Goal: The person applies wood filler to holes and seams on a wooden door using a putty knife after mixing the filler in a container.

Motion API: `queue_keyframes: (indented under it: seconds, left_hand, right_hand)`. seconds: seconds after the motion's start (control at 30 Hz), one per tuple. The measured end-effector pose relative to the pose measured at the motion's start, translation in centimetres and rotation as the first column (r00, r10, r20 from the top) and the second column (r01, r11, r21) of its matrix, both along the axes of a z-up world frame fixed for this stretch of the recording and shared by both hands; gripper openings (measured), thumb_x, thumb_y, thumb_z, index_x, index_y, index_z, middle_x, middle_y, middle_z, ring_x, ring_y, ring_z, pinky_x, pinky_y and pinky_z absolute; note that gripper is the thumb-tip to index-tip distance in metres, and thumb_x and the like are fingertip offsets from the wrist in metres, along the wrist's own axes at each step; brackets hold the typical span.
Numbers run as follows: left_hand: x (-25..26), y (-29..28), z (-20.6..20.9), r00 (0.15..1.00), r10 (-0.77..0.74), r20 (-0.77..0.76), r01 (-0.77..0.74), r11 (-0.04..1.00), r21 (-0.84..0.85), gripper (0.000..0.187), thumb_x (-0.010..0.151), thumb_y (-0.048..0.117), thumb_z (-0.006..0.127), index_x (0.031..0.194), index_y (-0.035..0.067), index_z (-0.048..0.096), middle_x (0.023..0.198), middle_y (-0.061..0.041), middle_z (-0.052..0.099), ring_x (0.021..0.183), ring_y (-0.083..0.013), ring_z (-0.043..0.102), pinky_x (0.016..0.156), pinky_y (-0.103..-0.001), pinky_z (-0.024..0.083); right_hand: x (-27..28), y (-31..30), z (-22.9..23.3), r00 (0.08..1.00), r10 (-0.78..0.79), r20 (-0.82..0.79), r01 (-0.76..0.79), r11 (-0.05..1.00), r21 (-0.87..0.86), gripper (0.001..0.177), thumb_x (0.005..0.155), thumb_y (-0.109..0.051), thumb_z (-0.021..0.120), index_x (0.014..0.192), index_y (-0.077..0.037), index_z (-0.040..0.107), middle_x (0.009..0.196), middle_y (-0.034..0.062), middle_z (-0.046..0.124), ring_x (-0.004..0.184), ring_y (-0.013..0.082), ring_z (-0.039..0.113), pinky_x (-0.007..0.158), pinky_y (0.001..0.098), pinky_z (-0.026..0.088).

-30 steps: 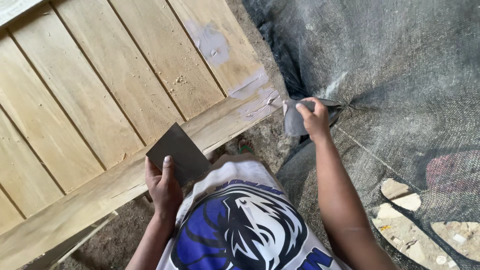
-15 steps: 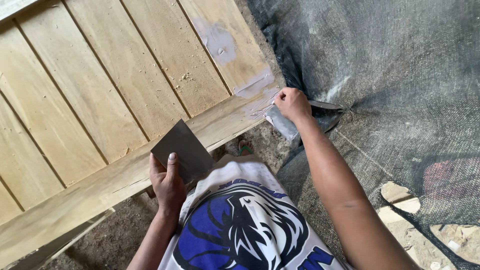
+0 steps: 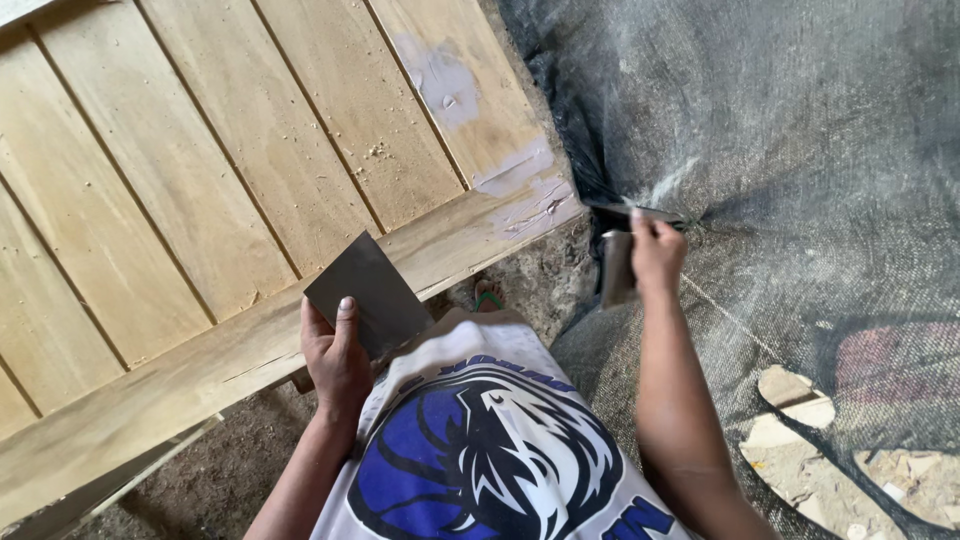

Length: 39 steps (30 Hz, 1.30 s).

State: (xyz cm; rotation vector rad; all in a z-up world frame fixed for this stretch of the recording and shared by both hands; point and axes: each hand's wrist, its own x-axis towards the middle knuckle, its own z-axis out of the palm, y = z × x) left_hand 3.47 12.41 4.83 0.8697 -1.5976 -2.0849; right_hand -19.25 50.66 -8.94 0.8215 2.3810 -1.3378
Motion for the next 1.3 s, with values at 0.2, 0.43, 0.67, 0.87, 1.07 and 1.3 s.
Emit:
queue_keyframes:
  seconds: [0.2,0.43,0.67,0.87,1.07,1.3]
  left_hand:
    - [-1.2,0.6,0.2,0.998,-0.050,-0.048,0.052,0.998,0.032,0.036,0.108,0.012,0.056,0.141,-0.001,0.050,0.130,-0.012,0.064,0.119,-0.0179,0.062,0.102,-0.031,0.052]
    - [-2.8,1.8,0.7,0.990,-0.134,-0.031,0.135,0.990,0.031,0.036,0.107,0.011,0.056,0.141,0.000,0.049,0.130,-0.013,0.063,0.117,-0.0181,0.062,0.101,-0.032,0.052]
    - [-3.6,3.3,0.3,0.981,-0.191,-0.024,0.192,0.978,0.083,0.036,0.106,0.011,0.056,0.140,0.000,0.049,0.127,-0.013,0.064,0.114,-0.0189,0.063,0.099,-0.033,0.054]
    - [-6.8,6.4,-0.3,0.979,-0.142,-0.146,0.190,0.893,0.409,0.039,0.101,0.008,0.056,0.138,0.004,0.044,0.120,-0.012,0.063,0.106,-0.0222,0.065,0.092,-0.039,0.058]
    - [-11.9,11.3,0.5,0.917,-0.197,-0.346,0.232,0.971,0.061,0.032,0.109,0.006,0.052,0.140,0.005,0.047,0.120,-0.006,0.063,0.104,-0.0132,0.059,0.090,-0.027,0.051]
    - [-14.1,12.1,1.6,0.848,-0.117,-0.516,0.130,0.991,-0.011,0.020,0.115,0.006,0.054,0.135,0.004,0.053,0.110,-0.003,0.060,0.091,-0.0078,0.052,0.077,-0.024,0.047]
  right_hand:
    - [2.0,8.4,-3.7,0.988,-0.154,0.019,0.151,0.983,0.106,0.033,0.088,-0.015,0.078,0.120,-0.006,0.072,0.110,0.0122,0.073,0.092,0.0200,0.071,0.078,0.0337,0.058]
    - [3.2,12.9,-5.1,0.963,-0.199,-0.183,0.175,0.974,-0.142,0.041,0.084,-0.015,0.084,0.121,0.000,0.076,0.115,0.0110,0.078,0.101,0.0190,0.073,0.088,0.0301,0.057]
    - [3.8,10.7,0.3,0.785,-0.564,0.257,0.616,0.751,-0.236,0.054,0.099,-0.042,0.068,0.139,-0.008,0.055,0.123,0.0123,0.061,0.107,0.0302,0.063,0.095,0.0545,0.052]
    - [4.4,7.0,0.7,0.955,-0.272,0.117,0.237,0.466,-0.852,0.048,0.087,-0.015,0.072,0.133,-0.007,0.061,0.122,0.0109,0.068,0.115,0.0280,0.068,0.098,0.0495,0.057]
    - [5.2,-2.9,13.1,0.939,-0.274,-0.207,-0.129,0.276,-0.952,0.030,0.092,-0.001,0.063,0.121,-0.005,0.067,0.111,0.0111,0.073,0.101,0.0278,0.074,0.082,0.0453,0.063]
    - [5.8,-6.3,18.1,0.622,0.427,-0.656,-0.704,0.671,-0.231,0.030,0.096,-0.008,0.061,0.125,-0.007,0.069,0.129,0.0129,0.067,0.071,0.0115,0.066,0.054,0.0288,0.059]
